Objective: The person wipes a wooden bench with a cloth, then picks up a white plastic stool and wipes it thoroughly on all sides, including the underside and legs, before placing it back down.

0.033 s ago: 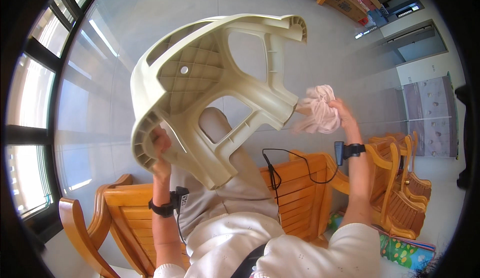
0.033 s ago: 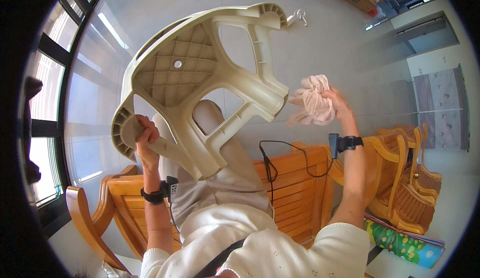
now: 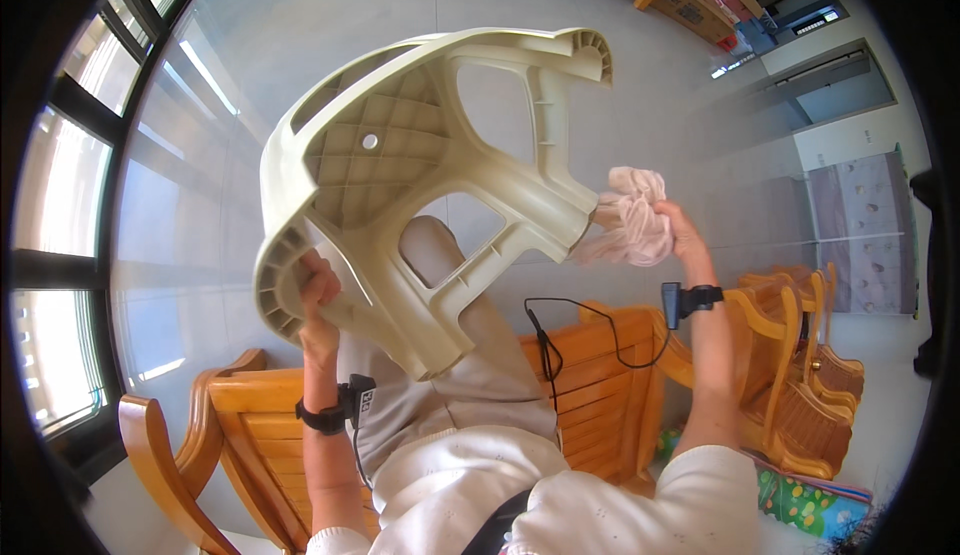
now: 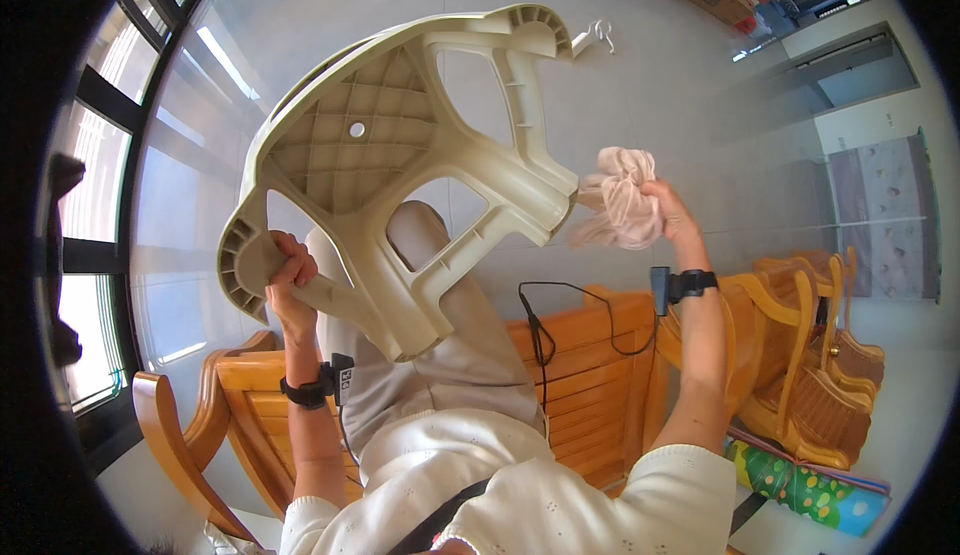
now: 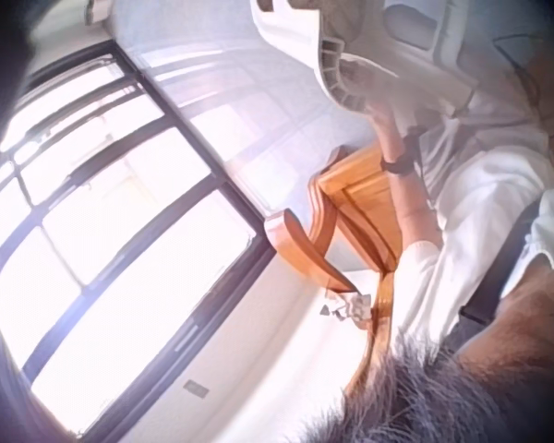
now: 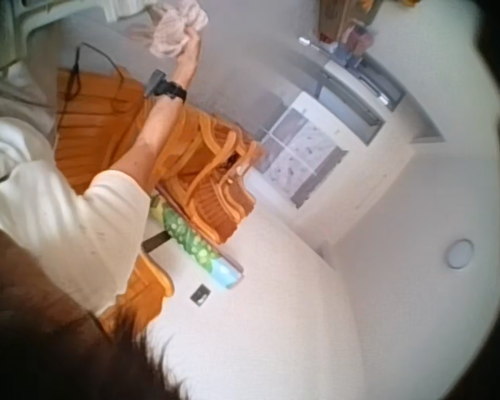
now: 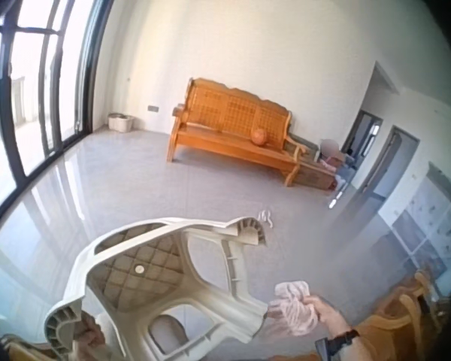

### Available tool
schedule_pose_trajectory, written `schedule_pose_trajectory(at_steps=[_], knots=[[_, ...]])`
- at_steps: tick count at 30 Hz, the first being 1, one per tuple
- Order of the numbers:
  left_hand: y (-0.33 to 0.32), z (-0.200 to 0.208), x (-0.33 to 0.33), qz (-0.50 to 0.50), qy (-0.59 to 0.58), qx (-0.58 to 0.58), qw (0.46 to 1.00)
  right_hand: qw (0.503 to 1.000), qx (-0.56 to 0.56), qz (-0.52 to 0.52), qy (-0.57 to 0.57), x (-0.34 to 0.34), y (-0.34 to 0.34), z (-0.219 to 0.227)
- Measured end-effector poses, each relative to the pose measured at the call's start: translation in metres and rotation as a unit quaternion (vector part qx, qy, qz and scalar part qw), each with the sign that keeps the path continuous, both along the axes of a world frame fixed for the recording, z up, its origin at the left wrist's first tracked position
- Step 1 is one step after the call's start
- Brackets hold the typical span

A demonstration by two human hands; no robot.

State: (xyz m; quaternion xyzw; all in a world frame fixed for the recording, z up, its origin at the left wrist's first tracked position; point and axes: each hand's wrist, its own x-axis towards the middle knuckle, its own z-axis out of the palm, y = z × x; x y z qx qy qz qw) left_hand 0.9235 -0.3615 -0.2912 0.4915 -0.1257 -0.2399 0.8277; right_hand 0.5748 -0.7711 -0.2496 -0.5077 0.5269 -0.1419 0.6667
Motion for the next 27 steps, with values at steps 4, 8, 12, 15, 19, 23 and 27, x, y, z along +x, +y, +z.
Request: schedule_pose_trajectory(at_steps=[4,8,12,15,19,23,27], knots=[[0.016,-0.001,0.021,-0.061,0.023,0.009,0.998,0.993,0.079,-0.046,-0.075,0.042,0.01,-0.068],[0.038,-0.017,0.041,-0.049,-0.03,0.052,0.997,0.965,0.114,0.121,-0.205,0.114,0.028,-0.088],[0.067,-0.041,0.064,-0.057,-0.001,0.047,0.997,0.893,0.242,0.183,-0.334,0.154,0.058,-0.072],[0.086,-0.074,0.075,-0.044,0.011,0.104,0.994,0.913,0.266,0.141,-0.274,0.171,0.089,-0.046],[0.095,-0.12,0.079,-0.023,0.146,0.045,0.988,0.912,0.114,0.308,-0.246,0.214,0.117,-0.007],[0.102,-0.13,0.081,-0.065,0.138,0.017,0.988,0.913,0.01,0.349,-0.209,0.23,0.126,0.015],[0.102,-0.122,0.086,-0.12,0.129,0.035,0.984,0.924,-0.011,0.282,-0.256,0.231,0.118,0.014]])
